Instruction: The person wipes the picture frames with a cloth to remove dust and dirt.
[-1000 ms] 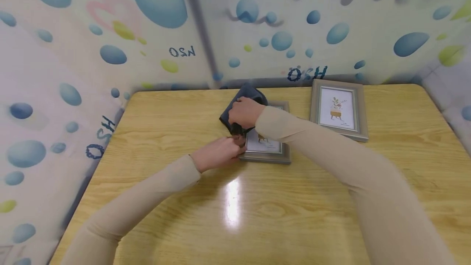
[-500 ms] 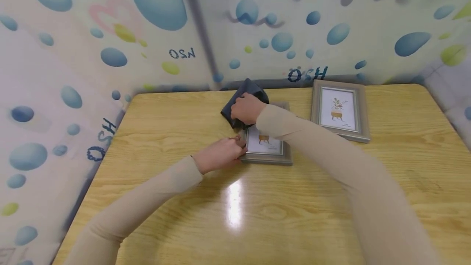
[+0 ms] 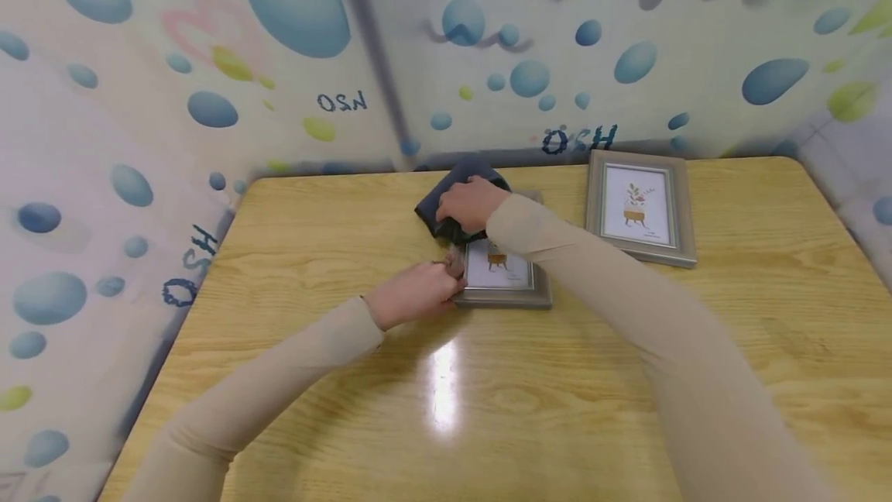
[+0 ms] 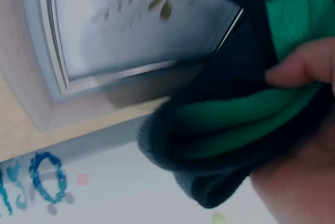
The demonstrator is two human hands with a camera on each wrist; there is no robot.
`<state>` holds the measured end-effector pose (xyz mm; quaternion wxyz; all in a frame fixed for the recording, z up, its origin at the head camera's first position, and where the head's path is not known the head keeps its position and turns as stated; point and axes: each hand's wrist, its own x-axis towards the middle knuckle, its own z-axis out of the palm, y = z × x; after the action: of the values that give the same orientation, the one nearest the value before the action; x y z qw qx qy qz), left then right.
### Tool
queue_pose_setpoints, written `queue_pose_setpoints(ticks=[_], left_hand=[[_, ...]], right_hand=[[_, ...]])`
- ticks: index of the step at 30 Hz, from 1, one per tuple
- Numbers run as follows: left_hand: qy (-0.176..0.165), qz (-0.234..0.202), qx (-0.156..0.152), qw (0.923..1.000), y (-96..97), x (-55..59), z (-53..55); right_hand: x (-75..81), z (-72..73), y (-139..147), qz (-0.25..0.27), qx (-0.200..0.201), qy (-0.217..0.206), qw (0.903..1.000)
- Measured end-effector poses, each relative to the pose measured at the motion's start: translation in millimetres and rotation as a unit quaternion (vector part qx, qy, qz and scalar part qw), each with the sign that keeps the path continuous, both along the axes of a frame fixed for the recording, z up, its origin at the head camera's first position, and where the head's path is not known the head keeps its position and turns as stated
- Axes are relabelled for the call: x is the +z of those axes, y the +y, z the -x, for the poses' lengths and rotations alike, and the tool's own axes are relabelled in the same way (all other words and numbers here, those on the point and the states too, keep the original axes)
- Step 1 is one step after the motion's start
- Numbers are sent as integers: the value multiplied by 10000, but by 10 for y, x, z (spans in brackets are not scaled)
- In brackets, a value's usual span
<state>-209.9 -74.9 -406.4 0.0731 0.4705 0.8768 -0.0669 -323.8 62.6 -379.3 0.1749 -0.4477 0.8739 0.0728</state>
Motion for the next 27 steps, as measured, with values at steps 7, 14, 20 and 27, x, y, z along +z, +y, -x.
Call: queue_pose_setpoints(ticks=[7,14,20,27], left_hand=[[-156,11,75,9999,18,4,13],[-79,-102,77,9999,-11,-24,28],[-36,-118,105,9999,3,-35,18],[-214,-368,343,9985,-83,-36,65]], right_hand=[[-71,142,52,-138,-367,219,9990],[-39,-161,44,361,553,386,9971],[-25,-406,291,1136,711,935,9866],[22,-485,789,2279,448,1286,9641]])
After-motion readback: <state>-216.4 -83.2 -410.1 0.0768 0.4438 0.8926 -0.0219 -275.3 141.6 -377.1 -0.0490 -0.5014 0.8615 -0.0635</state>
